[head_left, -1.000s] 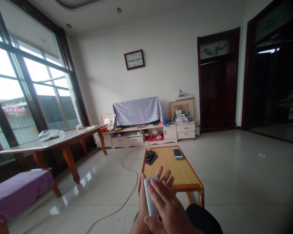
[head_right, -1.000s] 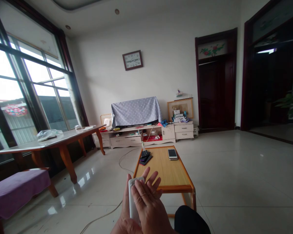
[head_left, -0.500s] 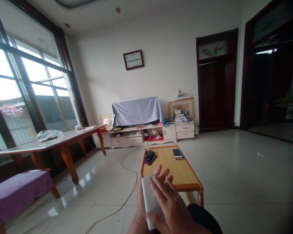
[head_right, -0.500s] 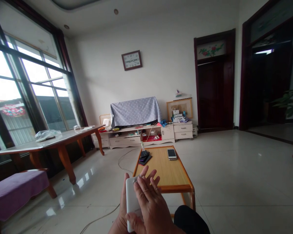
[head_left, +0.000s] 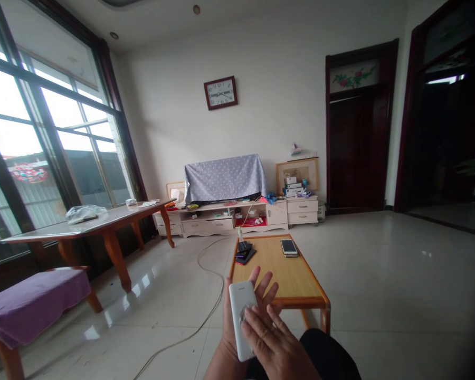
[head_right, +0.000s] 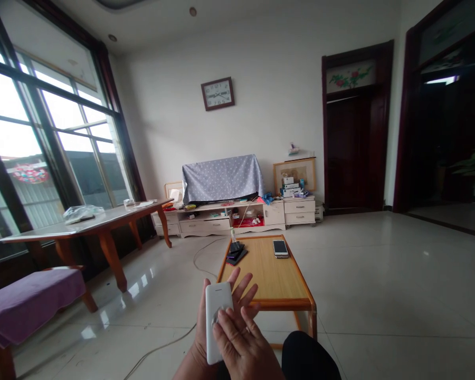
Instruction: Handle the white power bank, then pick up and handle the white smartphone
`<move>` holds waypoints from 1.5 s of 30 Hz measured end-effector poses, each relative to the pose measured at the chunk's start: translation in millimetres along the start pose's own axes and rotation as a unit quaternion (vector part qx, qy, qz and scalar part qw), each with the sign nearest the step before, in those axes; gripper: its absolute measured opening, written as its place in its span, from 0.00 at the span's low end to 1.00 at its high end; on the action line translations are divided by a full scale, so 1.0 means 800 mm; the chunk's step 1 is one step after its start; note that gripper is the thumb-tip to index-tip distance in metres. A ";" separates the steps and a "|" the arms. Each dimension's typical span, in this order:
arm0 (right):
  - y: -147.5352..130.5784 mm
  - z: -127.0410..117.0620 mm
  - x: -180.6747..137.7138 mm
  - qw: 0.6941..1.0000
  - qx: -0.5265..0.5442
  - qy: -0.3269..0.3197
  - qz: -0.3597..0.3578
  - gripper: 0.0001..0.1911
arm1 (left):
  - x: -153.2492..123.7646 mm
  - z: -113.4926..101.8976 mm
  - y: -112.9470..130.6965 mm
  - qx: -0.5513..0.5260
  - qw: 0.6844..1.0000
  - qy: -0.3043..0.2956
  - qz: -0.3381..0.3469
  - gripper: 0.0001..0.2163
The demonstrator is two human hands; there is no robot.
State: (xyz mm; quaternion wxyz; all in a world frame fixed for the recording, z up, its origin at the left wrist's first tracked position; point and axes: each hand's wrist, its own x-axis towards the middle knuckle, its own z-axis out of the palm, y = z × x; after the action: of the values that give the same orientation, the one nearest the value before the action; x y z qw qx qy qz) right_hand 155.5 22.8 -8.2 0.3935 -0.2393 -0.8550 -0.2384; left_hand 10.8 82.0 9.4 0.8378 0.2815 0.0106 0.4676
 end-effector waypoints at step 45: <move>-0.015 0.003 0.032 0.999 0.018 -0.018 -0.028 0.37 | -0.011 0.003 0.005 0.014 0.999 0.024 -0.024 0.41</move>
State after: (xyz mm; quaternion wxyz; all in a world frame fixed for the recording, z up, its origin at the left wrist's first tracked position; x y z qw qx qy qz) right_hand 132.2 21.0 8.2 0.3758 -0.2120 -0.8725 -0.2294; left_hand 3.5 75.5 11.1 0.8442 0.2817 0.0439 0.4540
